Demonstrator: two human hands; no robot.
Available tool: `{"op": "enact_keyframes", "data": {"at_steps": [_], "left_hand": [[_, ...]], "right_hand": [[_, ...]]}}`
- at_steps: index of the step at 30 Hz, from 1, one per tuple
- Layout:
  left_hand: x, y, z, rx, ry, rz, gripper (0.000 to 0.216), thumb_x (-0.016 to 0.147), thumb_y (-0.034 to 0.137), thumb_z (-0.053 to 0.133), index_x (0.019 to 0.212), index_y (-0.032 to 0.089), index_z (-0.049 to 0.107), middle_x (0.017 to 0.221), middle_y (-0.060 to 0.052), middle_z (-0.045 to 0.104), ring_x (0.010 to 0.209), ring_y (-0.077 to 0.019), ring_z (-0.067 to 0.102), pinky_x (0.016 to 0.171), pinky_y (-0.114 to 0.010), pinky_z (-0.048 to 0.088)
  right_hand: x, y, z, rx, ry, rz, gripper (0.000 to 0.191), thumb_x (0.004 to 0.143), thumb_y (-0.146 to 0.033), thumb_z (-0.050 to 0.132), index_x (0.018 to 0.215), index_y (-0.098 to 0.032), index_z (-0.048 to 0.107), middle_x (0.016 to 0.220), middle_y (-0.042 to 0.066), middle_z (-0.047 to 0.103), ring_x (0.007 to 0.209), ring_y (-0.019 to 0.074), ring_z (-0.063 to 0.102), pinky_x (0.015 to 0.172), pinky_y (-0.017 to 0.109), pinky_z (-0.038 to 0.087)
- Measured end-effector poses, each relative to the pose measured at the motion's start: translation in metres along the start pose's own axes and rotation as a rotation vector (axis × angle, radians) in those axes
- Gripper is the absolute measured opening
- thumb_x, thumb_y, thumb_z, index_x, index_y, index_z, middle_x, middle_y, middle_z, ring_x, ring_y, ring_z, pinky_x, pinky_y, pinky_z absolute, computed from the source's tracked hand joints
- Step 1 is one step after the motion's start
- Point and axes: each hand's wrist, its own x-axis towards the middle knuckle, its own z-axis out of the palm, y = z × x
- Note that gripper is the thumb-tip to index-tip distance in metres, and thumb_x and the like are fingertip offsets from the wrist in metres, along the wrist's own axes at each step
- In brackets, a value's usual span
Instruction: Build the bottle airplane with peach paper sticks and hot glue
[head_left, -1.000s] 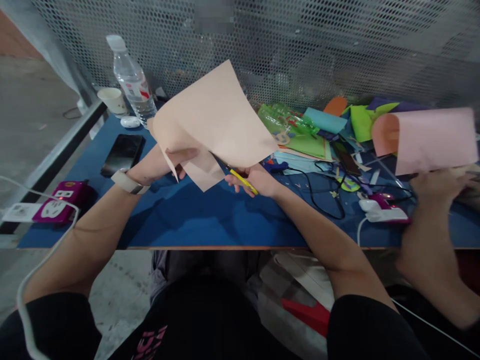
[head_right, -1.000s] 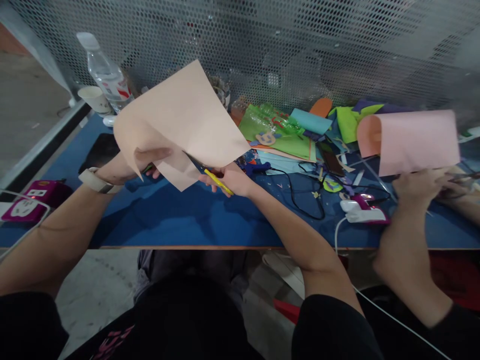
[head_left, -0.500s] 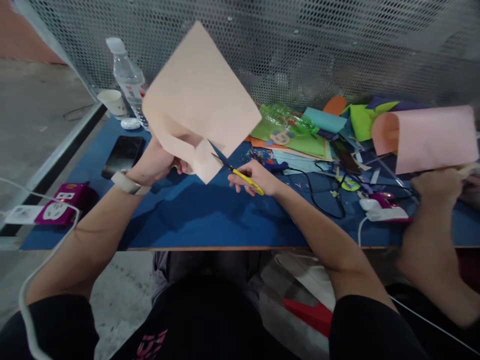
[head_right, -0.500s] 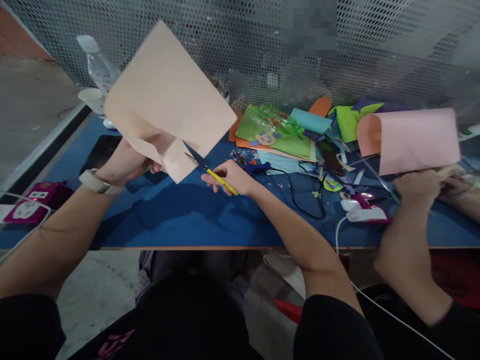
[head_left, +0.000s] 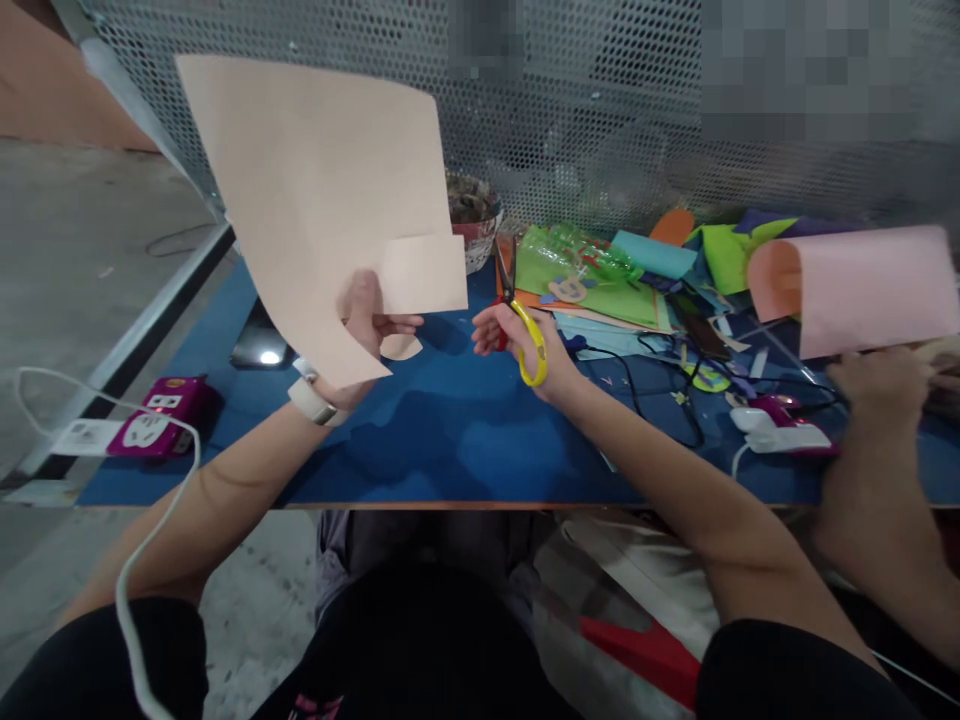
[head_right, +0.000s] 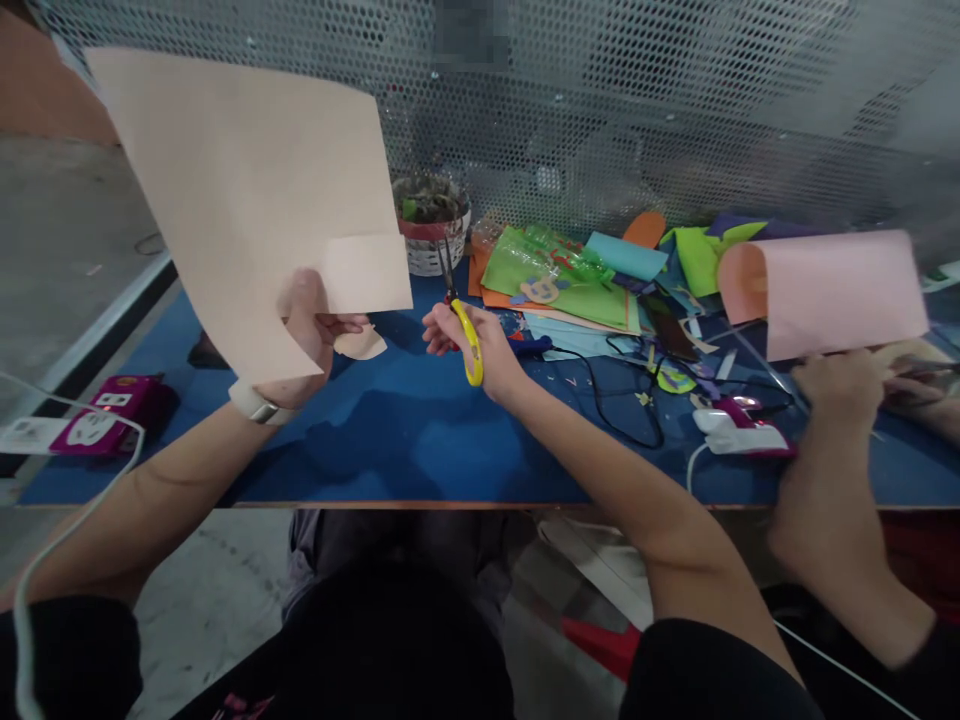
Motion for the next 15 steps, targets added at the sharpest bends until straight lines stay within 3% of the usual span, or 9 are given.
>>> {"op": "enact_keyframes", "data": {"at_steps": [4,7,12,15], "left_hand": [[-0.008,0.003,0.008,-0.012,0.126,0.07,0.075,0.103,0.09,0.068,0.119,0.018,0.079,0.098,-0.01,0.085,0.081,-0.0238,0.083,0.083,-0.041,0.068],[-0.016,0.001,0.013,0.006,0.173,0.057,0.074,0.11,0.088,0.059,0.113,0.017,0.078,0.105,-0.015,0.086,0.086,-0.0264,0.084,0.088,-0.043,0.069],[-0.026,-0.003,0.019,-0.027,0.141,0.061,0.057,0.114,0.077,0.065,0.114,0.021,0.078,0.109,-0.011,0.087,0.086,-0.0252,0.083,0.095,-0.043,0.071],[-0.032,0.001,0.021,-0.028,0.139,0.079,0.062,0.113,0.08,0.063,0.118,0.021,0.079,0.114,-0.012,0.088,0.093,-0.0279,0.084,0.1,-0.046,0.072]], "right_hand": [[-0.02,0.01,0.03,0.104,0.046,0.024,0.071,0.088,-0.093,0.085,0.093,-0.023,0.072,0.085,0.002,0.073,0.074,0.0171,0.071,0.077,0.034,0.063],[-0.031,0.028,0.047,0.117,-0.043,0.081,0.071,0.086,-0.092,0.088,0.092,-0.023,0.071,0.084,0.001,0.071,0.072,0.0165,0.069,0.077,0.034,0.062],[-0.041,0.048,0.049,0.138,-0.183,0.153,0.067,0.09,-0.085,0.089,0.092,-0.021,0.072,0.076,-0.001,0.068,0.062,0.0145,0.065,0.067,0.032,0.055],[-0.05,0.046,0.049,0.164,-0.253,0.164,0.066,0.093,-0.084,0.088,0.093,-0.02,0.072,0.074,-0.002,0.066,0.058,0.0133,0.062,0.064,0.031,0.051]]}}
